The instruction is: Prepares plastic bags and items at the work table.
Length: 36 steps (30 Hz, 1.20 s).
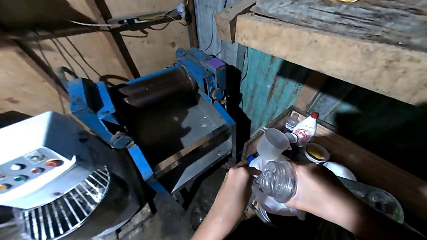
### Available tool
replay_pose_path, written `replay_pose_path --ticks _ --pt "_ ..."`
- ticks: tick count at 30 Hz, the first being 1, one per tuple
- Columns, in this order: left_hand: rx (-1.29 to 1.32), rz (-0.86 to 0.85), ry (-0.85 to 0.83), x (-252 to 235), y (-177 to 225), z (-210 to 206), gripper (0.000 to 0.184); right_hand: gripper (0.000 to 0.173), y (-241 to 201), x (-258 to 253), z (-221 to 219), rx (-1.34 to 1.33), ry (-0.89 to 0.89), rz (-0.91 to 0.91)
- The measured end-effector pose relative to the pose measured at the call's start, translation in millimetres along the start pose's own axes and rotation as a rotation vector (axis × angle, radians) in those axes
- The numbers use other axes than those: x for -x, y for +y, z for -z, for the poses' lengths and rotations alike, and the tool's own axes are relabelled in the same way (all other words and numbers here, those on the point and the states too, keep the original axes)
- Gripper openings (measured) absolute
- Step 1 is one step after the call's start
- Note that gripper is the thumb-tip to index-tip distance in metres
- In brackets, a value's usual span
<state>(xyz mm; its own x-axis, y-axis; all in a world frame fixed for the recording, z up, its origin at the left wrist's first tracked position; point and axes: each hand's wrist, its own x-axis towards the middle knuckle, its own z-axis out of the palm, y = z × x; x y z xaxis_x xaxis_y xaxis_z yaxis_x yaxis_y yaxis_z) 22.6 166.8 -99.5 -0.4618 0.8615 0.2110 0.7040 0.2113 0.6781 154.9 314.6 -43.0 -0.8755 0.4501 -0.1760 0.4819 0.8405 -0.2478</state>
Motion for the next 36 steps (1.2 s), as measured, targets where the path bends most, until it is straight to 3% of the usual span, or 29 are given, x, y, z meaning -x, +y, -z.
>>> replay_pose_path --ticks 11,17,21,25,29,33,36 --pt "-0.005 0.021 -0.037 2 2 0 0.023 0.068 7 2 1 -0.025 0.020 -0.006" --pt "-0.022 0.065 -0.063 -1 -2 4 0.024 0.071 42 6 -16 -0.371 0.216 -0.044" --pt "-0.066 0.079 -0.033 -2 -10 7 0.023 0.072 90 19 -46 -0.656 0.538 -0.223" --pt "-0.106 0.112 -0.043 -3 -17 13 0.023 0.073 140 32 -86 -0.625 0.606 -0.399" --pt "-0.130 0.111 -0.036 -5 -26 15 0.023 0.064 160 49 -116 -0.878 0.686 -0.528" --pt "-0.185 0.079 -0.012 -6 -28 14 0.025 0.076 193 39 -169 -1.040 0.783 -0.640" --pt "-0.200 0.085 -0.008 -5 -27 14 0.027 0.074 202 26 -190 -1.053 0.808 -0.674"
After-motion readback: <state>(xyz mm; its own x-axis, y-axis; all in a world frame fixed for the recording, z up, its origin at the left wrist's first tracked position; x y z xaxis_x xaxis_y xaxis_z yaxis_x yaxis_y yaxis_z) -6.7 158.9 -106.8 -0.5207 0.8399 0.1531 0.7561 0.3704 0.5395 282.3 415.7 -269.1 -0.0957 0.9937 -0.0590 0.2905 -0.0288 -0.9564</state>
